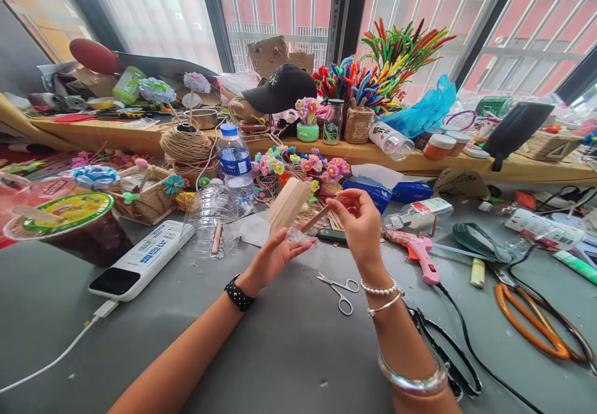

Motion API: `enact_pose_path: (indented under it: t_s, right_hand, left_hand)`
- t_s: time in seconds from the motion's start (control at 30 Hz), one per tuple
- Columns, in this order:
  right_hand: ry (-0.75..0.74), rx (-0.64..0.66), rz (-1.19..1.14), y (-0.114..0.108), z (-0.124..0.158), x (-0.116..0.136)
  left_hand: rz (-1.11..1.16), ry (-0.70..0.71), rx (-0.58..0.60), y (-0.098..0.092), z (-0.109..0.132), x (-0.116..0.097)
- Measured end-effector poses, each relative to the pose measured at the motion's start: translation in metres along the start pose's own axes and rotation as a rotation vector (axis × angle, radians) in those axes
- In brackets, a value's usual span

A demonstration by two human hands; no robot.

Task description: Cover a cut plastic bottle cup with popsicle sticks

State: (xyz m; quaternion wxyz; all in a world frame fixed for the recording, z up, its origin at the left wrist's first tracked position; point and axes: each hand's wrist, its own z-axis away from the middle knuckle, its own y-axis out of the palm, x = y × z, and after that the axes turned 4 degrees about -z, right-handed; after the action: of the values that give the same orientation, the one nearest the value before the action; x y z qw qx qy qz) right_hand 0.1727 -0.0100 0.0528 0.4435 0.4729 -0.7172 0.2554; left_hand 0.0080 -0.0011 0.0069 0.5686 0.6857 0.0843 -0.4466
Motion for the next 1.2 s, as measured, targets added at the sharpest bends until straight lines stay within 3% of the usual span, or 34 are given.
enact_pose_path:
  t_s: [0.13, 0.23, 0.3, 0.43, 0.73, 0.9, 1.2]
  right_hand:
    - [-0.039, -0.193, 0.014, -0.023, -0.013, -0.006]
    - [-0.043, -0.272, 0.219, -0.033, -0.017, -0.018]
    - [0.008, -0.165, 0.407, -0.033, -0.015, -0.027]
    - [0.07, 0.203, 0.8, -0.026, -0.009, -0.044]
    - [0.103, 0.529, 1.197, -0.032, -0.006, -0.062]
    - [0.125, 0.579, 1.317, -0.029, -0.005, -0.064]
    - [0.204, 0.552, 1.392, -0.03, -0.01, -0.065]
  left_hand:
    - [-0.081, 0.204, -0.044, -0.003, -0.002, -0.001]
    - [-0.079, 0.242, -0.085, -0.005, -0.003, -0.001]
    - [-0.075, 0.239, -0.11, -0.005, -0.003, 0.0]
    - [-0.066, 0.235, -0.119, -0.004, -0.003, 0.0]
    - [-0.076, 0.215, -0.114, -0.004, -0.003, 0.001]
    - [-0.104, 0.209, -0.115, -0.005, -0.003, 0.0]
    - [-0.099, 0.196, -0.096, -0.006, -0.004, 0.001]
